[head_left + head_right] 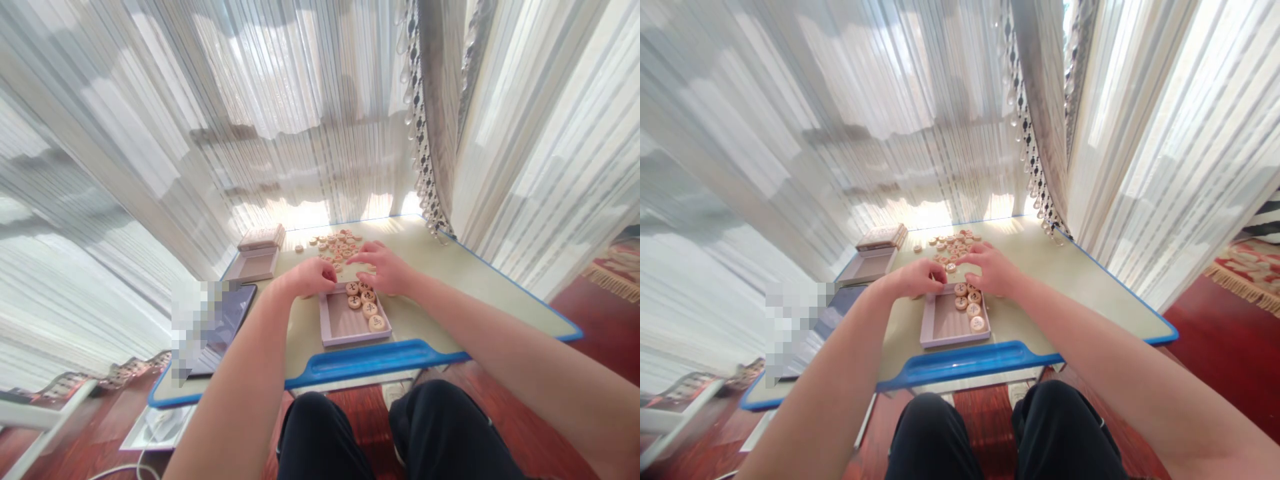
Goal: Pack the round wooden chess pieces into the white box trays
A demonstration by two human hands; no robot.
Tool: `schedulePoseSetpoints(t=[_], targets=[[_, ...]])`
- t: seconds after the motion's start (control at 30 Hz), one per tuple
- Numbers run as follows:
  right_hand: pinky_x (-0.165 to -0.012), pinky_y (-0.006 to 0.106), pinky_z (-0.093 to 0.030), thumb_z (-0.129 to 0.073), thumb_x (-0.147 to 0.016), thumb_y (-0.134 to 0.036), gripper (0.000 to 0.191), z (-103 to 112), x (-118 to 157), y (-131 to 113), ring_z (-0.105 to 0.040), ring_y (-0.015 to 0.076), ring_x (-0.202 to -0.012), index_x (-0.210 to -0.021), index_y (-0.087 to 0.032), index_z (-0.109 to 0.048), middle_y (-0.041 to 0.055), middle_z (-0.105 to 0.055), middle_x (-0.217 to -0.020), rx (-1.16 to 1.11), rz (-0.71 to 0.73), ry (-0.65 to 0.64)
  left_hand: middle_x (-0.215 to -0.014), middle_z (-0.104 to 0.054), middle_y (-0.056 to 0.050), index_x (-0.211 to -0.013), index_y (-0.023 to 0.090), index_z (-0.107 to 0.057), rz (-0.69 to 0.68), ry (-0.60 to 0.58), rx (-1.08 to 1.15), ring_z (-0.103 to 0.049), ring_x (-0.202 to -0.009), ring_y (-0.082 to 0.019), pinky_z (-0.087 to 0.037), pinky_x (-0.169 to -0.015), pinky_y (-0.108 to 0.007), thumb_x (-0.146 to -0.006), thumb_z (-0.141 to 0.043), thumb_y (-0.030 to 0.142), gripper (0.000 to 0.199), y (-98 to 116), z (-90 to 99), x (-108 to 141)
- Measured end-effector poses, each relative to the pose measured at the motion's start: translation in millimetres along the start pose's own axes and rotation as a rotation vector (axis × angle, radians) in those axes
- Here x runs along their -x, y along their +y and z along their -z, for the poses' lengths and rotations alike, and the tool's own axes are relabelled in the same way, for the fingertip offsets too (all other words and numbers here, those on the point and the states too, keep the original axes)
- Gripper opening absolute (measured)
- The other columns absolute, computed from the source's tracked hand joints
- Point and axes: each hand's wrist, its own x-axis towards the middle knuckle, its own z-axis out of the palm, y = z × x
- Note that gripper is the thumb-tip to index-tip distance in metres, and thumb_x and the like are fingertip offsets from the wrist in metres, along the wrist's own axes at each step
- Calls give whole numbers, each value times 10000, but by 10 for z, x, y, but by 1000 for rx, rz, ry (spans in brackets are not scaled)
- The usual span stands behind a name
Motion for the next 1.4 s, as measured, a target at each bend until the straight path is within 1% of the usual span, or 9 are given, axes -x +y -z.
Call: schedulePoseSetpoints(t=[0.13, 0.23, 0.47, 0.57, 0.87, 1.0, 1.13, 1.27, 1.4], targets=[[-910, 368, -383, -513, -780, -261, 321, 2, -27, 176, -480, 223, -924, -1064, -217, -654, 68, -554, -904, 116, -232, 170, -627, -604, 15, -709, 168, -644, -46, 59, -30, -512, -570, -104, -371, -487, -197, -606, -543, 245, 163, -31, -30, -48], [-922, 372, -370, -498, -794, -339, 329, 16, -29, 279, -476, 237, -960, -1065, -234, -652, 73, -563, -951, 198, -387, 197, -584, -576, 20, -638, 162, -602, -56, 165, -106, -496, -555, -101, -344, -483, -206, -614, -527, 253, 121, -43, -75, -89], [-893, 398, -379, -459, -785, -447, 361, 17, -16, 414, -477, 280, -1018, -1008, -266, -676, 87, -573, -1009, 257, -660, -113, -544, -535, 26, -576, 160, -558, -102, 353, -217, -469, -550, -101, -318, -501, -222, -640, -508, 296, 158, -63, -195, -150], [-870, 395, -393, -456, -781, -455, 373, 14, -14, 445, -489, 284, -1010, -1019, -268, -674, 88, -581, -996, 257, -659, -142, -557, -548, 21, -585, 161, -570, -116, 400, -221, -473, -558, -105, -321, -508, -226, -651, -504, 320, 184, -72, -224, -160], [-948, 391, -365, -505, -796, -374, 328, 35, 7, 424, -478, 259, -1048, -1044, -250, -680, 69, -596, -1030, 178, -488, -11, -577, -578, 6, -616, 149, -607, -92, 405, -187, -490, -575, -114, -338, -522, -223, -640, -489, 315, 205, -52, -227, -177], [-1036, 377, -298, -426, -862, -361, 368, 4, 0, 372, -439, 233, -1162, -1146, -239, -627, 32, -583, -1203, 136, -305, -131, -555, -554, 14, -612, 144, -612, -98, 391, -177, -477, -563, -110, -324, -509, -222, -633, -461, 284, 207, -59, -220, -179], [-1076, 358, -260, -368, -898, -351, 390, -35, -16, 346, -394, 200, -1239, -1183, -215, -596, 12, -561, -1262, 136, -181, -272, -577, -572, 3, -611, 142, -625, -91, 464, -184, -491, -583, -121, -333, -527, -234, -660, -413, 255, 245, -93, -198, -206], [-1026, 363, -329, -350, -901, -326, 374, -24, -21, 332, -466, 201, -1163, -1094, -207, -647, 32, -615, -1181, 176, -194, -248, -697, -653, -37, -665, 146, -661, -49, 496, -198, -556, -690, -159, -392, -610, -251, -707, -360, 234, 317, -124, -186, -239], [-983, 368, -373, -421, -852, -287, 350, 49, -17, 339, -489, 225, -1129, -1118, -208, -633, 44, -600, -1196, 228, -281, -207, -831, -692, -50, -729, 170, -685, -30, 506, -175, -593, -818, -185, -432, -719, -263, -722, -349, 217, 338, -119, -174, -224]])
